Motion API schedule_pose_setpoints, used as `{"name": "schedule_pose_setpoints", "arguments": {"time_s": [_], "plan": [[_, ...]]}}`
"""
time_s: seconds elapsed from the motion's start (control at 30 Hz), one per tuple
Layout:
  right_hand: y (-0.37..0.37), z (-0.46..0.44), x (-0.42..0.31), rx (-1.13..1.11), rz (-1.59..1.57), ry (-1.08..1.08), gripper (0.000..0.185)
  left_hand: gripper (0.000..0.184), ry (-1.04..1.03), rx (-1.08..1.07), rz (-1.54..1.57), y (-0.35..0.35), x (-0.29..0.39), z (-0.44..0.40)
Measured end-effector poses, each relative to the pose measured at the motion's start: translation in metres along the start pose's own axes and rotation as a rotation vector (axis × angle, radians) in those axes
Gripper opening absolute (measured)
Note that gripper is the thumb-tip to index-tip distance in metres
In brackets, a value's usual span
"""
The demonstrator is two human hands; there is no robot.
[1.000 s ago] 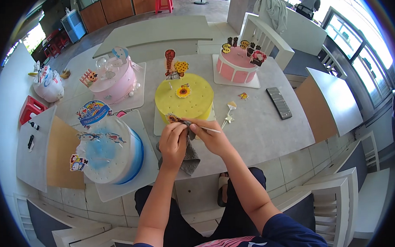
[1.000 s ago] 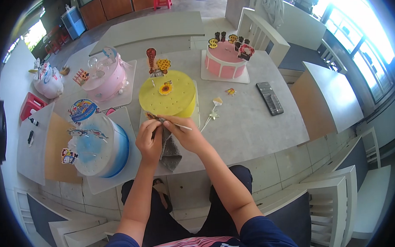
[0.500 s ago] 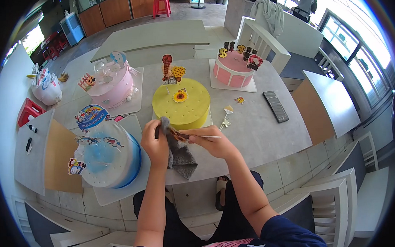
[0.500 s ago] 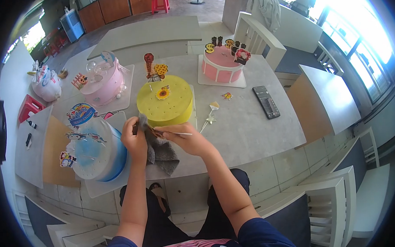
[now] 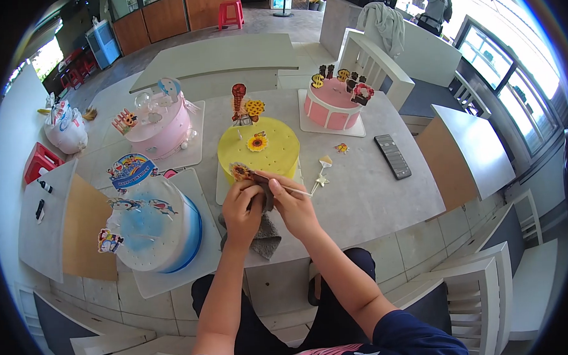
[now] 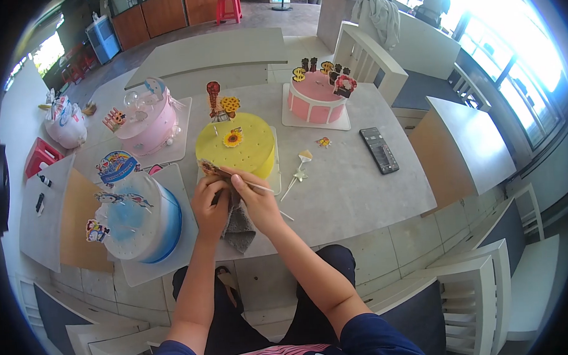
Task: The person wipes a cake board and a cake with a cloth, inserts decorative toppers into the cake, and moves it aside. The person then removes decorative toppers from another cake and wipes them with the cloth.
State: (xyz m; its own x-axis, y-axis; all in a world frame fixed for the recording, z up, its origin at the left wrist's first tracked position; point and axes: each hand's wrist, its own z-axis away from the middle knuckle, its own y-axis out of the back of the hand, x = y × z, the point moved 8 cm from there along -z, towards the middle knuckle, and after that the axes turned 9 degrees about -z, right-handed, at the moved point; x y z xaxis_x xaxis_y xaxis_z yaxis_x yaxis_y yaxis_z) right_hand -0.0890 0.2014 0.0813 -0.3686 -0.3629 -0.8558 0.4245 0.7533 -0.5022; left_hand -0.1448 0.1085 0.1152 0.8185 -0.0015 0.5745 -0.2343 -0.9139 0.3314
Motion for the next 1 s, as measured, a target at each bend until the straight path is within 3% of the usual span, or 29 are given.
{"name": "schedule_pose_setpoints", "arguments": {"time_s": [0.07,0.5,0.67,1.0], "plan": [[0.002,-0.002,0.002,-0.018,-0.166,-0.100,0.030,0.013,-0.040,0.012,-0.003,0.002,0.003,-0.001],[-0.002,0.001,-0.003,-0.047,-0.076,-0.056,0.030,0.012,-0.002,0.096,-0.023,0.013,0.001,-0.001],[-0.001,-0.004,-0.007,-0.069,-0.214,-0.014,0.030,0.014,0.220,0.152,0.183,0.019,-0.017,0.004],[0.001,0.000,-0.007,-0.074,-0.220,-0.058,0.032,0.013,0.026,0.144,-0.037,0.023,0.003,-0.004]]}}
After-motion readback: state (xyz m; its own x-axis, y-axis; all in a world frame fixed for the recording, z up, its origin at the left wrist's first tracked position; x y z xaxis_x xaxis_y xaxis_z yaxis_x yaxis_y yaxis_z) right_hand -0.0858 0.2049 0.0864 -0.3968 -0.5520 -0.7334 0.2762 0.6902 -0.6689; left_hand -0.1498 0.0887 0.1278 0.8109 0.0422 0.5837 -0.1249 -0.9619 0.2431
